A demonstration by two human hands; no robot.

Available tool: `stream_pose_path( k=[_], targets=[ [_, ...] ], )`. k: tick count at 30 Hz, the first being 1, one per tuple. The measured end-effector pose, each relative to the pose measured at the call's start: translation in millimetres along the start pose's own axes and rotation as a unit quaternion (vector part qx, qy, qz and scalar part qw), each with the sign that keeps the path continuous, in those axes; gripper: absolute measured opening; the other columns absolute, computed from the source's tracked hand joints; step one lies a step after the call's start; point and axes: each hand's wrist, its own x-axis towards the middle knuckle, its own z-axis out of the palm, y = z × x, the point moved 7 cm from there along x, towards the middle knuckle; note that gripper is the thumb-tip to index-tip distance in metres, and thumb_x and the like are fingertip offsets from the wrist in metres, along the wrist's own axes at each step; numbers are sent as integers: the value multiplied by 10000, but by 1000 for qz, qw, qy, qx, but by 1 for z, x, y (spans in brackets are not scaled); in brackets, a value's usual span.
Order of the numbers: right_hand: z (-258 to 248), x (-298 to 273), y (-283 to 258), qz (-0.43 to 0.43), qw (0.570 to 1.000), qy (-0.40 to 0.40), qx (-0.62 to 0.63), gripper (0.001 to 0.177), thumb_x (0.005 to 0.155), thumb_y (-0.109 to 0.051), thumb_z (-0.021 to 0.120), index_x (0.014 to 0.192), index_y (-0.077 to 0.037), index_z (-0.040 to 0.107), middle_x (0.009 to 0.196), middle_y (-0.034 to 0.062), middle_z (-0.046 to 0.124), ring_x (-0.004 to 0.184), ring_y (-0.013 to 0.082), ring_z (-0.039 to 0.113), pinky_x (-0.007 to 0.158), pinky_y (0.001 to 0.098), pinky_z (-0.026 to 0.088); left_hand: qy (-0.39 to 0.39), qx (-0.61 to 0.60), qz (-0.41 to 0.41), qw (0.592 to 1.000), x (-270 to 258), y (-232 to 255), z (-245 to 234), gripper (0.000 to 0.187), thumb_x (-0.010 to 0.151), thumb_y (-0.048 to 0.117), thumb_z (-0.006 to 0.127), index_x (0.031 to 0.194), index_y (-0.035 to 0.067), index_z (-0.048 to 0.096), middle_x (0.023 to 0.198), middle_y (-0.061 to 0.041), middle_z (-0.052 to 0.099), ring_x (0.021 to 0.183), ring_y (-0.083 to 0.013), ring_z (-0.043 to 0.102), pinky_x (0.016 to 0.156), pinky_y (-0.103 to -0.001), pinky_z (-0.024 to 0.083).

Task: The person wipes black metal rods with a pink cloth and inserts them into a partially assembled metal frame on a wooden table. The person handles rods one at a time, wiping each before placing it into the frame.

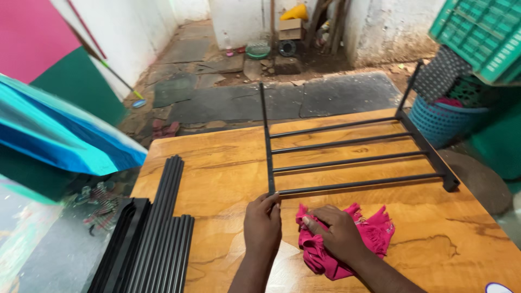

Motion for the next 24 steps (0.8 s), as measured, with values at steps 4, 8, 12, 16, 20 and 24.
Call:
stream_pose_path(
  k=[4,8,12,16,20,24],
  targets=[
    [-17,-9,-24,-118,987,105,-38,268,894,-276,722,1030,-49,761,1028,119,757,984,291,695,847,385,541,-72,58,-111,989,-4,-3,-8,255,898,193,652,1102,119,784,1045,-126,766,976,-285,716,876,-393,565],
    [-33,-7,-22,-80,975,199,-56,217,898,-219,694,1011,-37,732,1039,118,739,980,293,685,843,384,542,-74,54,-154,984,-1,2,-21,569,801,102,589,1361,175,658,1112,-132,747,988,-320,704,882,-429,550],
    [-37,-1,-10,-18,972,227,-48,170,896,-184,690,973,-34,719,984,110,728,935,278,697,799,373,553,-56,137,-121,981,2,3,-23,729,766,87,618,1479,13,490,1077,-190,658,1052,-380,581,909,-481,476],
    [-32,-1,-16,-57,967,231,-97,135,889,-160,700,930,-32,697,932,112,710,915,291,679,792,387,539,-35,109,-117,986,3,-13,-20,507,777,154,675,1268,33,637,1096,-173,639,1096,-362,569,954,-465,470],
    [-24,-4,-25,-129,962,213,-107,117,874,-144,706,931,-42,693,893,105,705,852,285,687,737,377,548,52,-61,-115,990,20,-37,-14,363,886,163,658,1214,8,651,1159,-168,679,1098,-292,663,953,-397,541],
    [-13,-12,-28,-171,965,183,-74,118,848,-123,727,938,-52,696,868,90,710,761,251,704,661,351,561,61,-114,-9,992,26,-46,-2,357,898,60,625,1249,5,659,1335,-183,619,1175,-304,631,958,-387,527]
  ],
)
